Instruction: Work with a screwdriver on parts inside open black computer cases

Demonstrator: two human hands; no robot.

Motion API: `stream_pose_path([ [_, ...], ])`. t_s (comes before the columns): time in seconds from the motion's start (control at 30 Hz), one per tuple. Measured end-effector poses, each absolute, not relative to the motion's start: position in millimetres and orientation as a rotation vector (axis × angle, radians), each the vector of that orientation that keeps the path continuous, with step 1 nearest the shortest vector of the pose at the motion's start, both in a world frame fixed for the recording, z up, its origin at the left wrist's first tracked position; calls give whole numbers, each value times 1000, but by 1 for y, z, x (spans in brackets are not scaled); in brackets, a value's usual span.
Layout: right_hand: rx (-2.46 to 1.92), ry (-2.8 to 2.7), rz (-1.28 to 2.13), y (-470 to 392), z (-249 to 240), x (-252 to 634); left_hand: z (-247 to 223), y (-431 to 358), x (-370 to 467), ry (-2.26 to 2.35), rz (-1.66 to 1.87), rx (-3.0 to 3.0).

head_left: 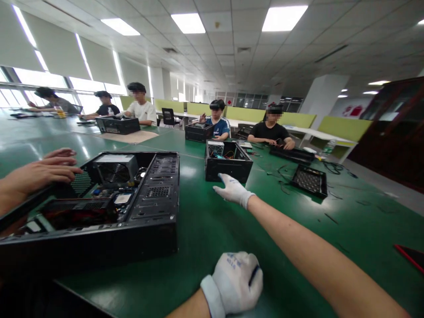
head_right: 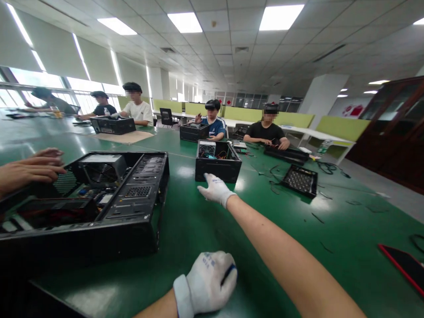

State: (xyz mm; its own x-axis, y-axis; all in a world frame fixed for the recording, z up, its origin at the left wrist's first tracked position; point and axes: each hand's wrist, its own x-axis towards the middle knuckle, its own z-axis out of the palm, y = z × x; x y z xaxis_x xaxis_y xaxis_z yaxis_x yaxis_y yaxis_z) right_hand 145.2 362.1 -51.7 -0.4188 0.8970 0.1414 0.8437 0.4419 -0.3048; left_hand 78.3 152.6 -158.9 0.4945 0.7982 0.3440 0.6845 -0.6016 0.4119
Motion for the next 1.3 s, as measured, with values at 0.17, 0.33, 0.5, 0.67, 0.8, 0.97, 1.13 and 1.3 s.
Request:
stream_pose_path([
  [0.17, -1744, -2350, -36, 428, -46, 169, -177, 149, 87, 1230, 764, 2571],
  [0.33, -1846, -2322, -255, 474, -32, 181, -199, 153, 93, 1225, 615, 2545],
  [0.5, -1882, -2355, -364, 490, -27, 187, -199, 159, 89, 1258, 557, 2539],
  [0.67, -1849, -2413, -404, 475, -23, 189, -188, 160, 87, 1288, 543, 2575],
  [0.8, -1736, -2458, -453, 433, -25, 197, -171, 160, 84, 1259, 433, 2605],
  [0.97, -1588, -2524, -489, 361, -25, 213, -160, 161, 77, 1269, 497, 2630],
  [1.13, -1483, -2585, -463, 285, -19, 229, -155, 157, 70, 1262, 741, 2589],
  [1.3, -1332, -2597, -407, 221, -17, 246, -114, 134, 57, 1263, 1059, 2571],
])
